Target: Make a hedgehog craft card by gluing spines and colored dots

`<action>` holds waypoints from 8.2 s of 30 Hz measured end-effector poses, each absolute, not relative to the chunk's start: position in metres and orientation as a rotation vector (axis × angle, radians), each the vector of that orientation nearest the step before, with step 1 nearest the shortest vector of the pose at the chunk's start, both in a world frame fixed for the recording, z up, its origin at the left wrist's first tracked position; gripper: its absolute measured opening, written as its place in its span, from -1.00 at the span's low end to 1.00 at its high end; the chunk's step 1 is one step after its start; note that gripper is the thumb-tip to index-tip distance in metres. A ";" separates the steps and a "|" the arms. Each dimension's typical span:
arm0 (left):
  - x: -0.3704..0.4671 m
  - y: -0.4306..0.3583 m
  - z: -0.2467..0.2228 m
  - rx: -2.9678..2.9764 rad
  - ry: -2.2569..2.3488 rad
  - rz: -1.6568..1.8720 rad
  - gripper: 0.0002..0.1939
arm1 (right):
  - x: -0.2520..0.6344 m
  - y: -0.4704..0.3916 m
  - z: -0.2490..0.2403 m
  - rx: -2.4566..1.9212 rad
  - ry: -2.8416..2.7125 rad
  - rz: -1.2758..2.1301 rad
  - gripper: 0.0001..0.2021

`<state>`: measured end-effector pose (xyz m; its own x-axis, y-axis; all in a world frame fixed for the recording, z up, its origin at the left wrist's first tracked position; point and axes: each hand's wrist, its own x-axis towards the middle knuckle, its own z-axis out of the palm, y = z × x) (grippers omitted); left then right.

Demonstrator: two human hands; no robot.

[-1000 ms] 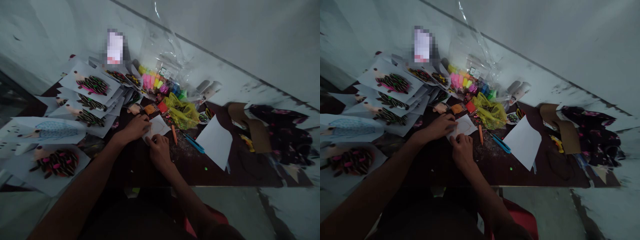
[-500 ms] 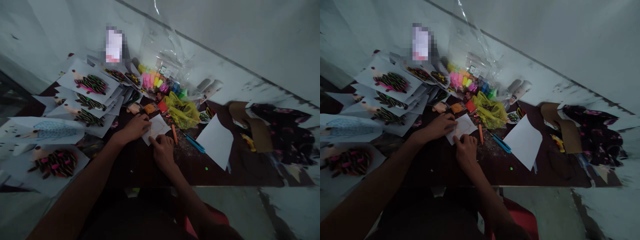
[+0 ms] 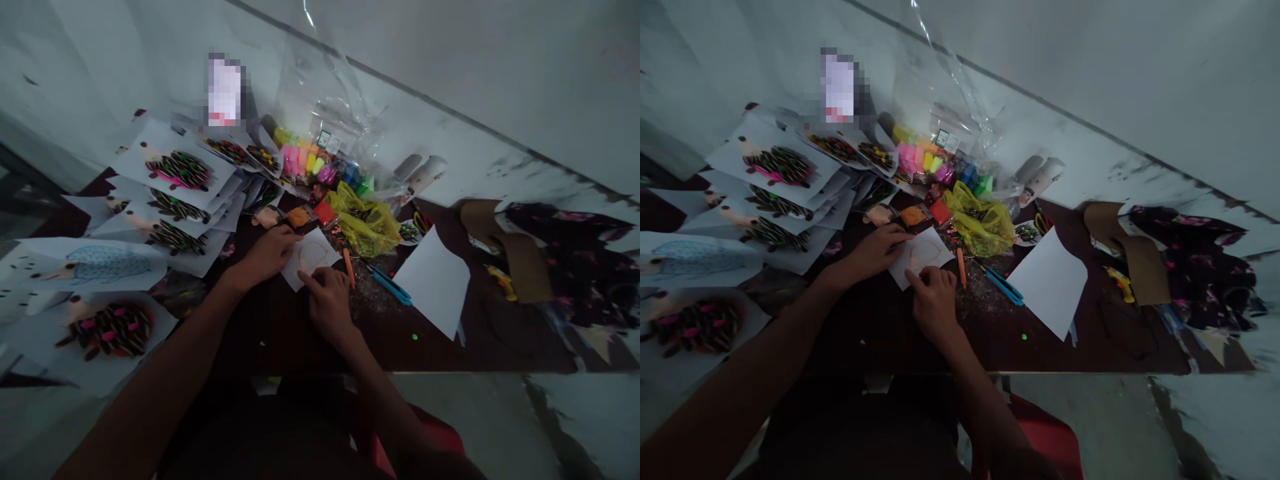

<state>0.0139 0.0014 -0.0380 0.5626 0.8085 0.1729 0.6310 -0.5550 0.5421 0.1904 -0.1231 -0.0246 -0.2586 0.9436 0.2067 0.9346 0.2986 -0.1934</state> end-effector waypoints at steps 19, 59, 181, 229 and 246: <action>0.016 -0.001 -0.033 2.412 1.542 0.422 -0.82 | 0.205 -0.107 -0.029 -1.594 -2.439 -0.245 -0.79; 0.018 0.015 -0.024 2.465 1.352 0.174 -0.81 | 0.191 -0.096 -0.007 -1.254 -2.613 -0.261 -0.81; -0.031 -0.004 -0.013 2.257 1.040 0.087 -0.28 | 0.186 -0.092 -0.017 -1.451 -2.585 0.032 -0.68; -0.039 -0.003 -0.014 2.314 0.994 0.096 -0.28 | 0.189 -0.097 -0.017 -1.394 -2.658 0.061 -0.67; -0.040 -0.002 -0.015 2.293 0.969 0.110 -0.29 | 0.180 -0.095 -0.014 -1.423 -2.688 0.114 -0.63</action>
